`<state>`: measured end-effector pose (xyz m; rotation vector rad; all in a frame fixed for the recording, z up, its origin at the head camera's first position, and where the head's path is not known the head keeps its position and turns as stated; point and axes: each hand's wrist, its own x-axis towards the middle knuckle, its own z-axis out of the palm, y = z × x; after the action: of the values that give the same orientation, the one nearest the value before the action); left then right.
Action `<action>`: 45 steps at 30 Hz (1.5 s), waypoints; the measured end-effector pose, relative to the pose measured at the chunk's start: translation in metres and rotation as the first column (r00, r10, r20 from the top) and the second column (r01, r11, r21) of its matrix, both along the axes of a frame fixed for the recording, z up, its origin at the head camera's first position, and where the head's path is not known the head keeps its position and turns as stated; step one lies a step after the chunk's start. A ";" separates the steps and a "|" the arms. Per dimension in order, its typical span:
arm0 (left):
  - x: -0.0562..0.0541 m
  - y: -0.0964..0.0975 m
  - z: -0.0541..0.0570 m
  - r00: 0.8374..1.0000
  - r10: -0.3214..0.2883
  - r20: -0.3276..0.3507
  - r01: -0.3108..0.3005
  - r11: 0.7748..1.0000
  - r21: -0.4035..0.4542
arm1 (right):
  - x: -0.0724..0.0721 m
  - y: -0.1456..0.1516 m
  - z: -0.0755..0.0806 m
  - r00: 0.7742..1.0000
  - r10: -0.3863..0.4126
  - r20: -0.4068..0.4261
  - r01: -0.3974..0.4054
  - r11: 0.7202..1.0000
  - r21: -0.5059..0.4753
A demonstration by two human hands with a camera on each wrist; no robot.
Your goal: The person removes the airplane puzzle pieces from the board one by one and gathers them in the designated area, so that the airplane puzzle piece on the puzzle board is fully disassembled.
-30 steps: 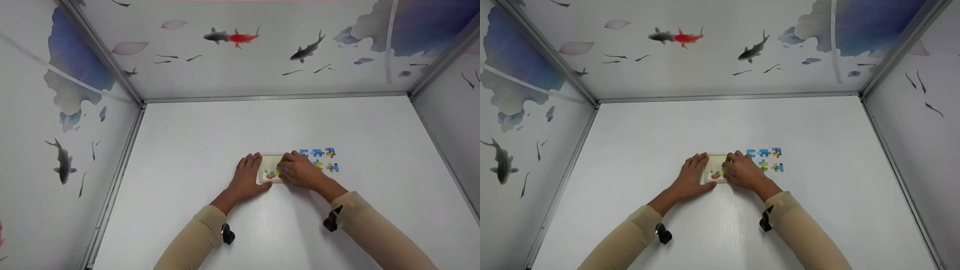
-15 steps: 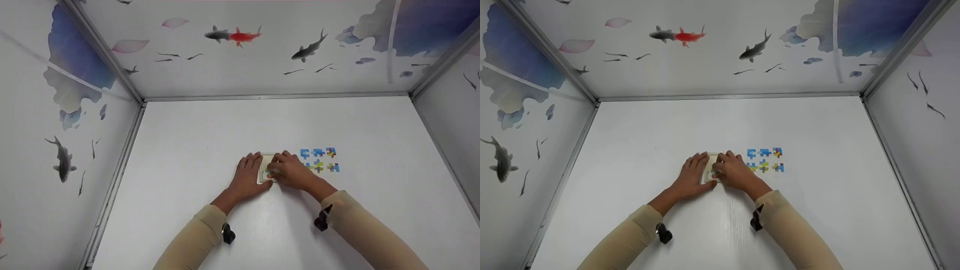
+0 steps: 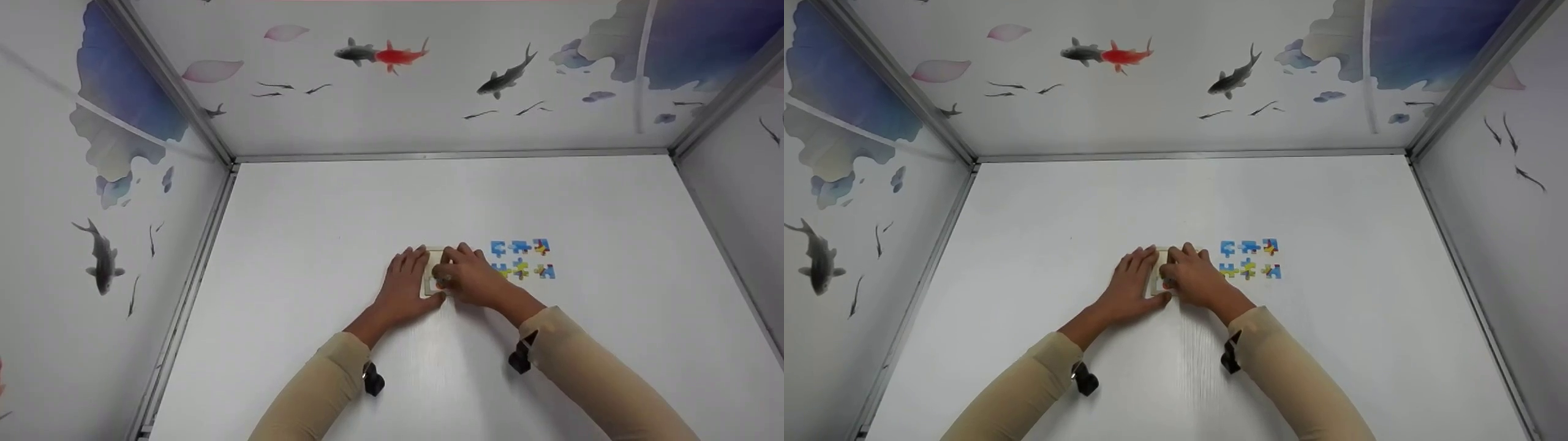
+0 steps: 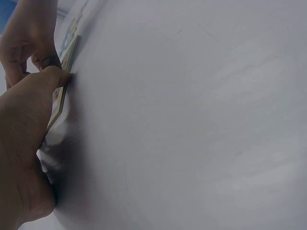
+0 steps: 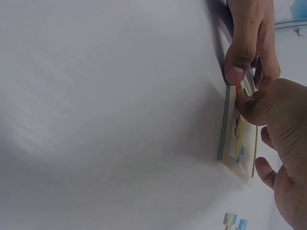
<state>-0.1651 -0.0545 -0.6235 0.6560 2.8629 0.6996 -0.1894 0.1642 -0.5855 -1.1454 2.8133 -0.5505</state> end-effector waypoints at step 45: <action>0.001 0.001 -0.001 0.999 0.024 0.022 -0.024 1.000 -0.011 | 0.002 -0.013 0.009 0.994 -0.100 0.036 0.096 0.990 0.103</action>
<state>-0.1644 -0.0534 -0.6246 0.6094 2.8574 0.6895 -0.1878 0.1508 -0.5770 -0.9713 2.8378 -0.4260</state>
